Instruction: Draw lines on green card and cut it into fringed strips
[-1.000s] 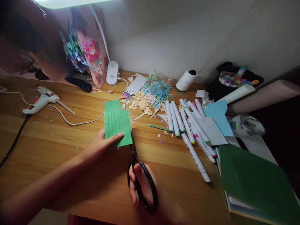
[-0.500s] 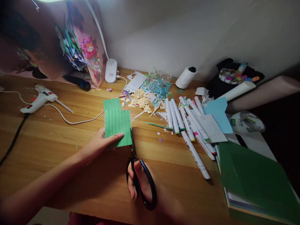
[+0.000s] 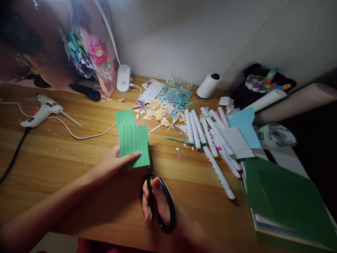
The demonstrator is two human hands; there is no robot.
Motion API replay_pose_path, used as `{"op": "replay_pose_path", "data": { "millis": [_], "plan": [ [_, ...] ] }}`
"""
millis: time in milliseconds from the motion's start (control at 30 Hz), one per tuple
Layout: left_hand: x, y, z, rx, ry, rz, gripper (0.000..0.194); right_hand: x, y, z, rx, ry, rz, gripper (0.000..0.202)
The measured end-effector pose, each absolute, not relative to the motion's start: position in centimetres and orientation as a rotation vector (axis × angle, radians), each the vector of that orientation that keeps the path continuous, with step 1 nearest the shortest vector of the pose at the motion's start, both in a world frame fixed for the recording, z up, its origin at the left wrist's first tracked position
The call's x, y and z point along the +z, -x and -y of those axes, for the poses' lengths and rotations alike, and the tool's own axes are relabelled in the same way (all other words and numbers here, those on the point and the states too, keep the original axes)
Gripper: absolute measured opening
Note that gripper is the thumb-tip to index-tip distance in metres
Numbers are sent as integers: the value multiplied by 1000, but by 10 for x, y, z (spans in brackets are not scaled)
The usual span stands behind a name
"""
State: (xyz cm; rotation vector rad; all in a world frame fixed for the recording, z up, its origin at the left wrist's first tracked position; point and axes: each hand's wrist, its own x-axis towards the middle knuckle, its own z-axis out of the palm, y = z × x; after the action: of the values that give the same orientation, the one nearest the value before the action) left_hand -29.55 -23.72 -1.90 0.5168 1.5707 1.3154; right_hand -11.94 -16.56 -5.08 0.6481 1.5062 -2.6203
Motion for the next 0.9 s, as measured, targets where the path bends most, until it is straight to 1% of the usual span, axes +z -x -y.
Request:
{"op": "replay_pose_path", "data": {
  "millis": [133,267,467,700,900],
  "plan": [
    [-20,293,236,1318,-488,-1537,37,-53,117,164,-2564,-685,-1605,62],
    [-19,292,234,1333,-471,-1534,36,-56,115,166,-2592,-706,-1569,59],
    [-14,288,234,1279,-488,-1563,34,-53,116,168,-2542,-744,-1632,66],
    [-16,285,236,1297,-448,-1512,31,-61,115,168,-2579,-739,-1629,62],
    [-16,286,237,1306,-441,-1485,31,-63,115,167,-2583,-746,-1541,67]
  ]
}}
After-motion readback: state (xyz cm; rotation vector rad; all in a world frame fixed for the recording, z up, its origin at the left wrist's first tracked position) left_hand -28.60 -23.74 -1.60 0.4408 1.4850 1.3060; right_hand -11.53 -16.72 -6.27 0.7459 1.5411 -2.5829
